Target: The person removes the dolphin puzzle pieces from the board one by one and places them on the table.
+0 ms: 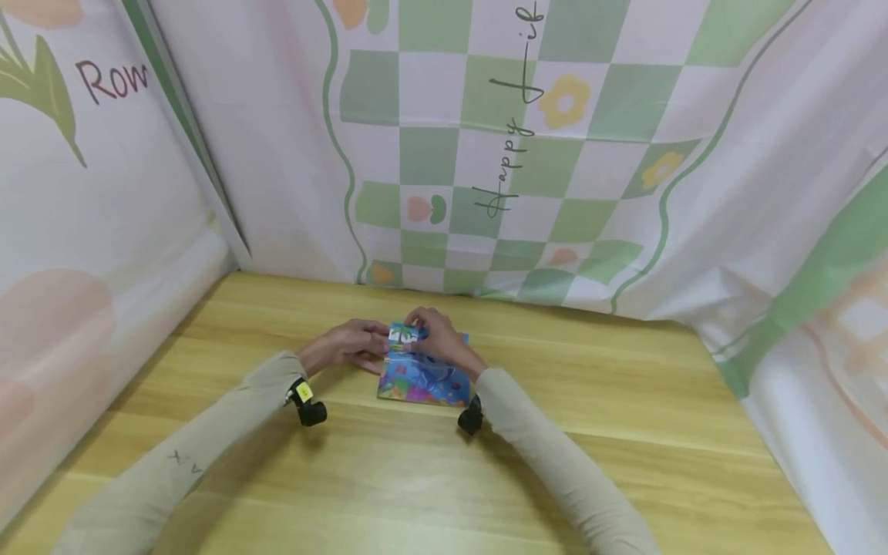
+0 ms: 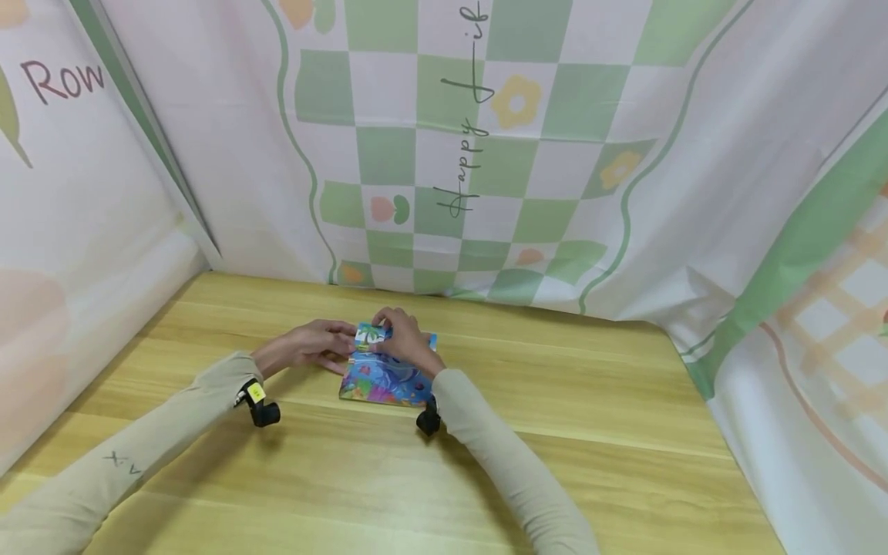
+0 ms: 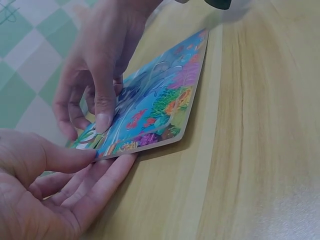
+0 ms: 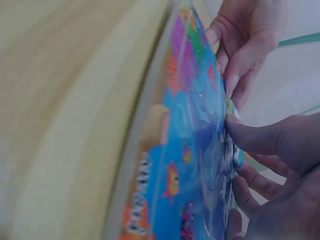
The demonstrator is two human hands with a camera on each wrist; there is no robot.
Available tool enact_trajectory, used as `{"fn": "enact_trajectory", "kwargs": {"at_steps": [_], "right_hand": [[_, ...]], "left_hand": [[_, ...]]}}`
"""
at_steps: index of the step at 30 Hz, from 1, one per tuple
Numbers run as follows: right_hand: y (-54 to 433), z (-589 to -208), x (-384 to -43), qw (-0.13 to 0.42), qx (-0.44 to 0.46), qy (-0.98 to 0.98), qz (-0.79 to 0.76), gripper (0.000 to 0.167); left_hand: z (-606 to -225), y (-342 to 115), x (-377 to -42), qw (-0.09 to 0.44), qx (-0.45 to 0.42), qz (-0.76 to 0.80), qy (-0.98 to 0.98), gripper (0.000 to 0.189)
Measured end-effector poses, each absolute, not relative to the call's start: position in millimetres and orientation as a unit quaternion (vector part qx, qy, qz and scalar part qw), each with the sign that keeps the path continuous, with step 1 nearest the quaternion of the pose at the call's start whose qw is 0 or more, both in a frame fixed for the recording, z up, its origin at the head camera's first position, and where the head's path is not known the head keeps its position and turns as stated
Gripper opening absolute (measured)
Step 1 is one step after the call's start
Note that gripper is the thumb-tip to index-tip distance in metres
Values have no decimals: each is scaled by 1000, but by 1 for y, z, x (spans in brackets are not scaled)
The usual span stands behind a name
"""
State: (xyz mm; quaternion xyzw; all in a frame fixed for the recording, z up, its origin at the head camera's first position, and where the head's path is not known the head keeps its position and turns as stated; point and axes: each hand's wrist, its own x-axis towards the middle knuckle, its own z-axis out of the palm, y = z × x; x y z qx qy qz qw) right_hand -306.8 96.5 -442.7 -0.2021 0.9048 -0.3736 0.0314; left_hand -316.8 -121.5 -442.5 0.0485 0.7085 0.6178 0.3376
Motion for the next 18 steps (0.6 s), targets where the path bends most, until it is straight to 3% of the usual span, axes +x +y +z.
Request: {"fn": "enact_trajectory", "kwargs": {"at_steps": [5, 18], "right_hand": [[96, -442, -305, 11, -213, 897, -387, 33], [111, -444, -317, 23, -192, 855, -481, 13]], "left_hand": [[-441, -121, -314, 327, 45, 613, 718, 63], [-444, -119, -316, 319, 24, 615, 721, 65]]}}
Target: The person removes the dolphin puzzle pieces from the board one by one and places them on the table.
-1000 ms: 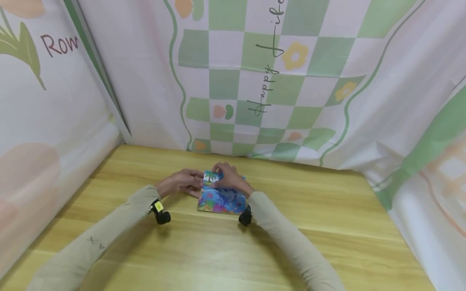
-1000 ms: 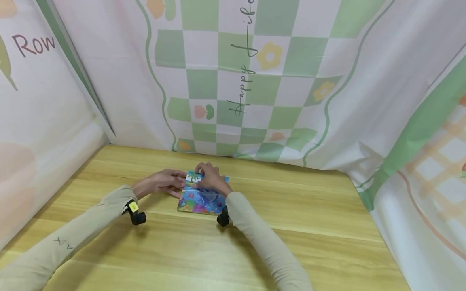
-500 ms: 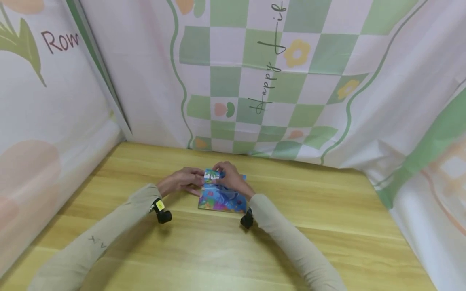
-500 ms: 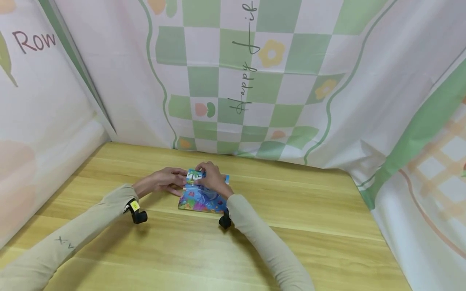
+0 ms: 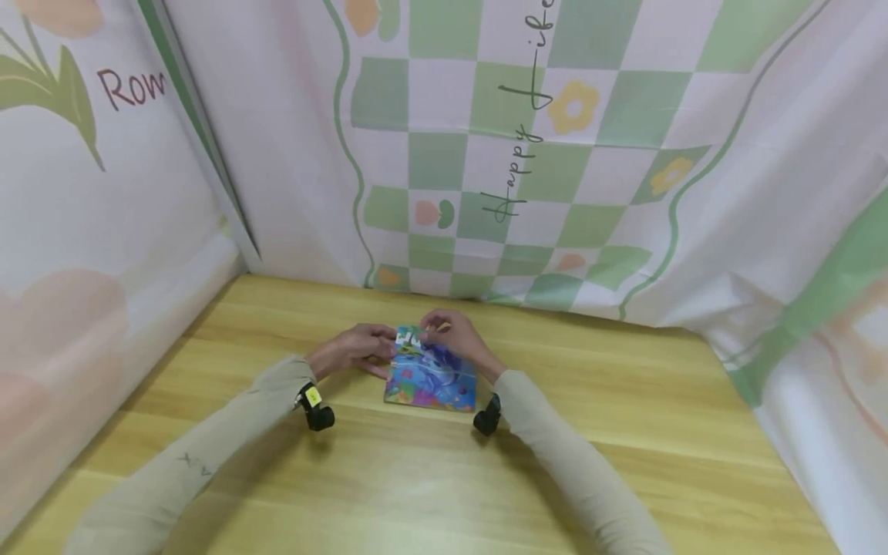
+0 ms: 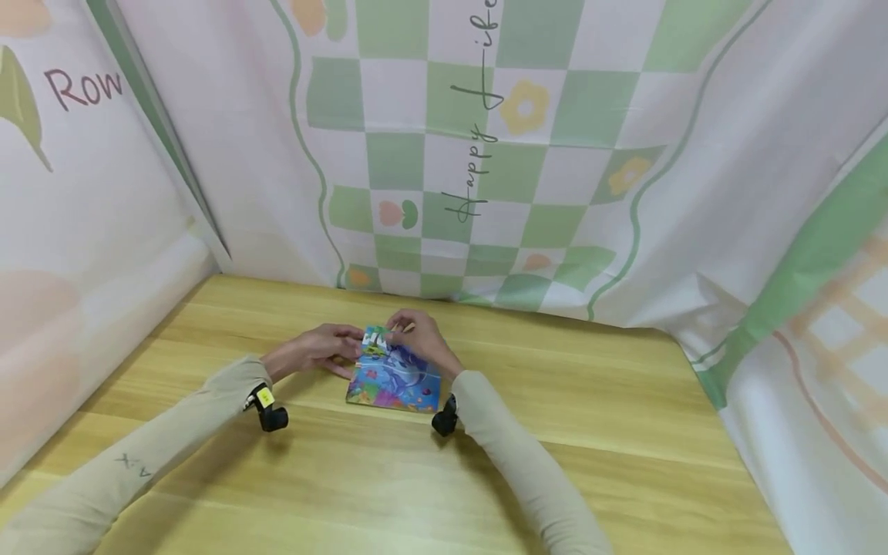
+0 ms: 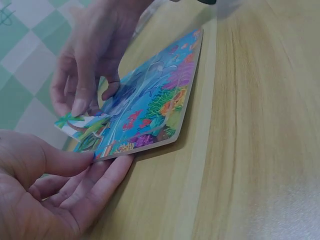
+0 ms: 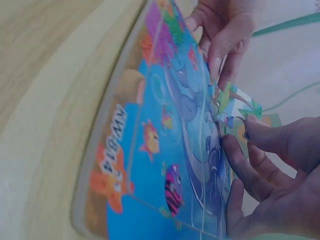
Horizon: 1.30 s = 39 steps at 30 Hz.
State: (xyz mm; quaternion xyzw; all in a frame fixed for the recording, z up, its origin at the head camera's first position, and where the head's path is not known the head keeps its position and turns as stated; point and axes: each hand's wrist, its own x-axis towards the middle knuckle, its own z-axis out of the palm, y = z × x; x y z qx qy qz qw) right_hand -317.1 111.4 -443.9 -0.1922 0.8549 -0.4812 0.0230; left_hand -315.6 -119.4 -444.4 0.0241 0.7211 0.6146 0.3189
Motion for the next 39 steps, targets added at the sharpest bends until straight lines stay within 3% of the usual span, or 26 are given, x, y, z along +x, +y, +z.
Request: {"fn": "enact_trajectory", "kwargs": {"at_steps": [16, 27, 39], "right_hand": [[130, -440, -313, 52, -144, 775, -614, 23], [172, -431, -314, 133, -140, 757, -624, 34], [236, -423, -308, 126, -108, 814, -557, 34]], "left_hand": [[-444, -116, -312, 308, 26, 610, 730, 66], [-442, -115, -305, 302, 30, 604, 737, 64], [-435, -120, -309, 297, 69, 583, 753, 65]]}}
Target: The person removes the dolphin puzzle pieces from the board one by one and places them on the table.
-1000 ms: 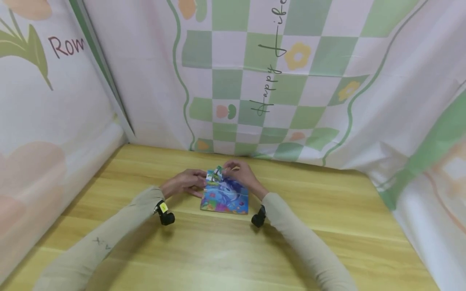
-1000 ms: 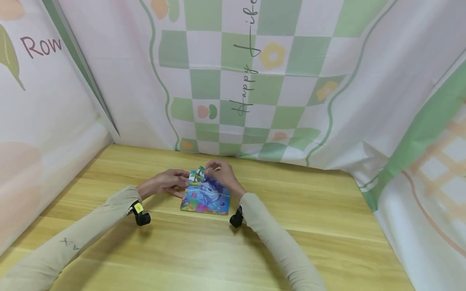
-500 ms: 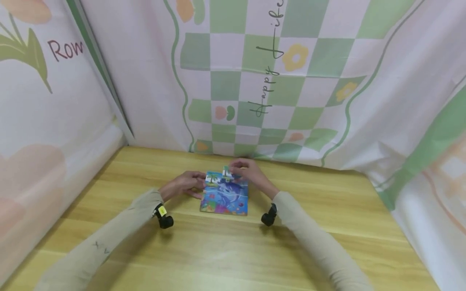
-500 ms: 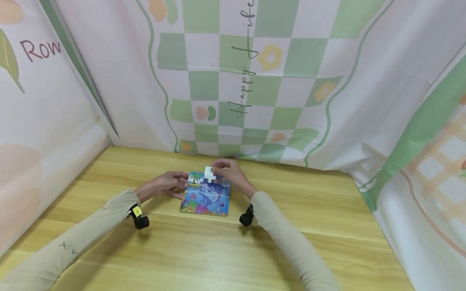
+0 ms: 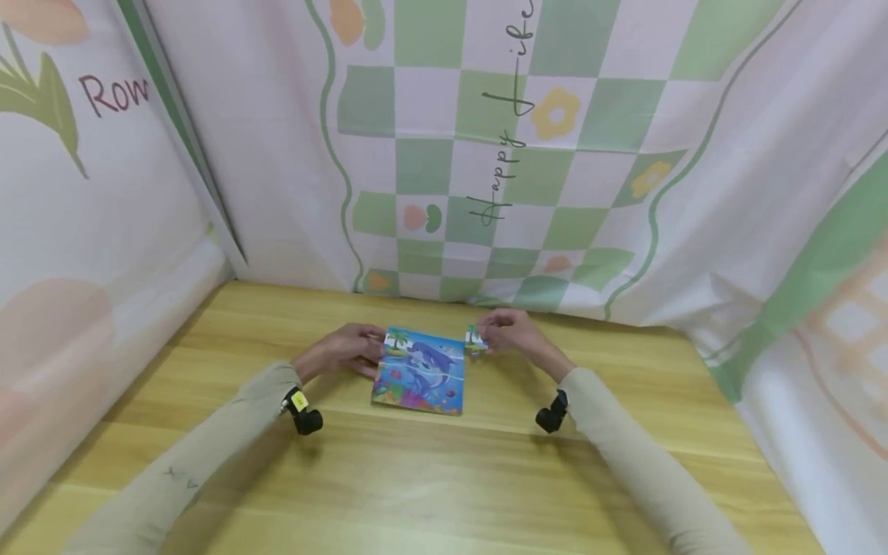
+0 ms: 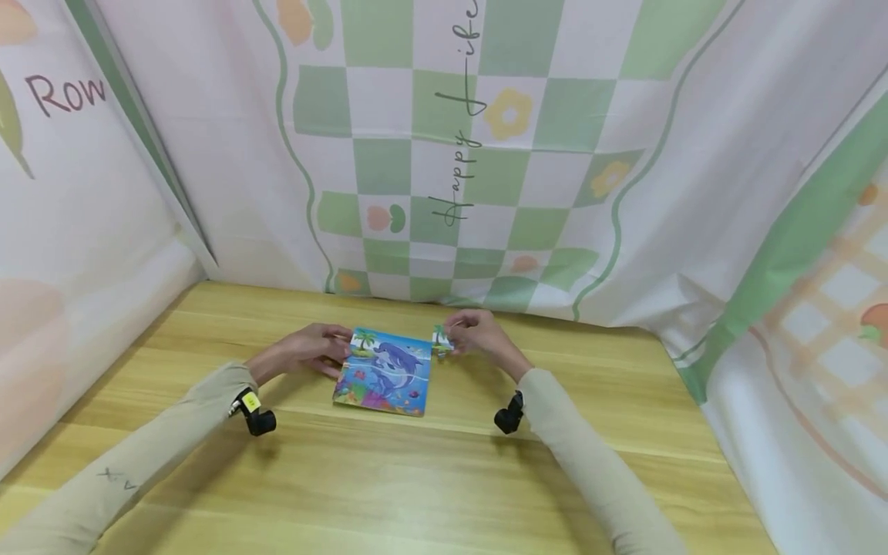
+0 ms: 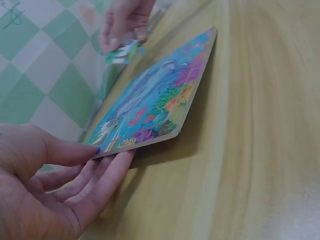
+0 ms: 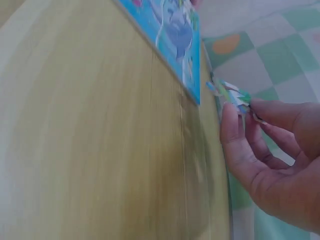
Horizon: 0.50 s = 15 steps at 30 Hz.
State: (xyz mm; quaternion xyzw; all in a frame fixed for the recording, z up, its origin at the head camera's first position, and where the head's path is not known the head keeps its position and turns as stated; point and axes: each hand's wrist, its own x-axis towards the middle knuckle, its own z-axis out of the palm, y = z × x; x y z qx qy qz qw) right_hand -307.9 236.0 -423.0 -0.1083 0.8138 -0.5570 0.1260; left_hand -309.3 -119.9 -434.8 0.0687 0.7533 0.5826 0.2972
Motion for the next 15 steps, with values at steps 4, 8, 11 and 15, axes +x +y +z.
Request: {"fn": "enact_trajectory", "kwargs": {"at_steps": [4, 8, 11, 15], "right_hand": [[253, -424, -305, 123, -96, 823, -545, 33], [262, -426, -305, 123, -91, 836, -526, 30], [263, -427, -307, 114, -88, 851, -505, 28], [263, -430, -308, 87, -89, 880, -458, 23]], "left_hand": [[-430, -119, -312, 300, 74, 572, 760, 66], [-427, -117, -311, 296, 74, 571, 762, 66], [-427, -117, -311, 292, 67, 579, 758, 65], [-430, -116, -311, 293, 63, 588, 751, 64]]}}
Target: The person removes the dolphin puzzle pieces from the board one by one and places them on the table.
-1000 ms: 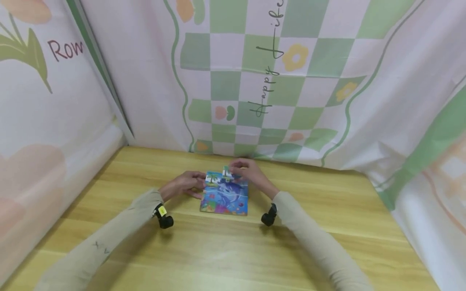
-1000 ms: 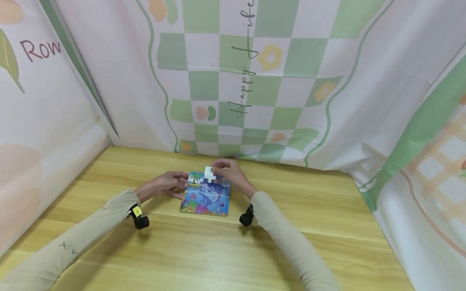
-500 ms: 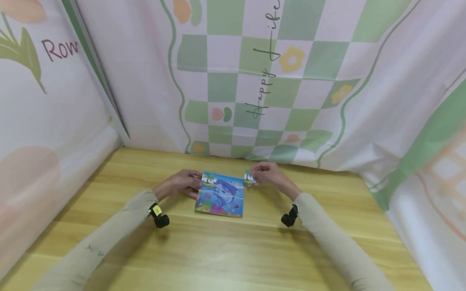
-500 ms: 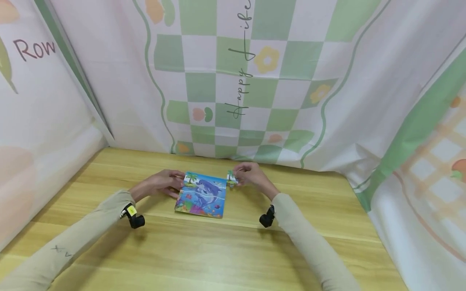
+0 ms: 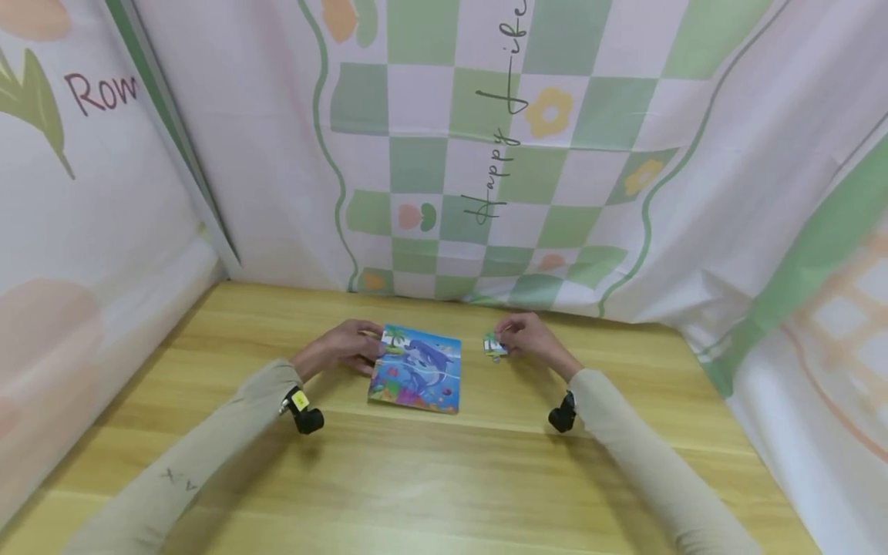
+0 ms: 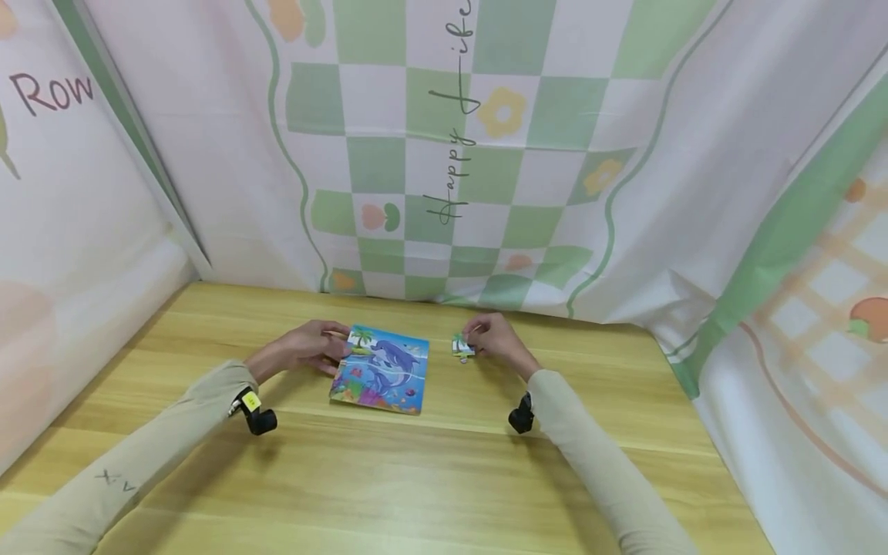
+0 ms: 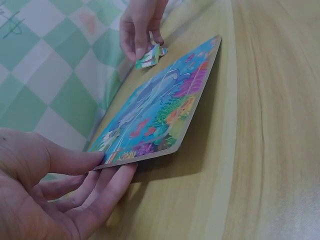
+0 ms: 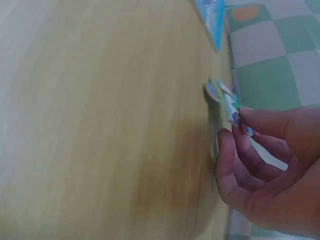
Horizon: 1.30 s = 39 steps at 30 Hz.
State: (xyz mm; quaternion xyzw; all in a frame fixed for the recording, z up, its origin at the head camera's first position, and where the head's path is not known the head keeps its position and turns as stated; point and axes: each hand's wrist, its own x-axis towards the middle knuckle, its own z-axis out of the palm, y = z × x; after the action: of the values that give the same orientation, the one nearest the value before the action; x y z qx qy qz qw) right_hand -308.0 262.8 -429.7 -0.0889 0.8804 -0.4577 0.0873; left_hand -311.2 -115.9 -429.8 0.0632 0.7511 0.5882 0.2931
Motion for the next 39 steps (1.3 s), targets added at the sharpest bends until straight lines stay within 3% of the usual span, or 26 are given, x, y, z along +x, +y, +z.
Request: {"fn": "enact_trajectory", "kwargs": {"at_steps": [8, 19, 29, 39], "right_hand": [[259, -438, -308, 49, -92, 915, -389, 12], [265, -444, -307, 16, -101, 926, -364, 10], [265, -433, -313, 44, -85, 940, -329, 13], [255, -424, -311, 36, -90, 945, -313, 18]], "left_hand": [[-436, -115, -311, 287, 48, 577, 763, 65], [-439, -111, -311, 291, 37, 585, 756, 67], [-439, -113, -311, 287, 29, 584, 759, 66], [-442, -116, -310, 285, 37, 585, 759, 67]]}}
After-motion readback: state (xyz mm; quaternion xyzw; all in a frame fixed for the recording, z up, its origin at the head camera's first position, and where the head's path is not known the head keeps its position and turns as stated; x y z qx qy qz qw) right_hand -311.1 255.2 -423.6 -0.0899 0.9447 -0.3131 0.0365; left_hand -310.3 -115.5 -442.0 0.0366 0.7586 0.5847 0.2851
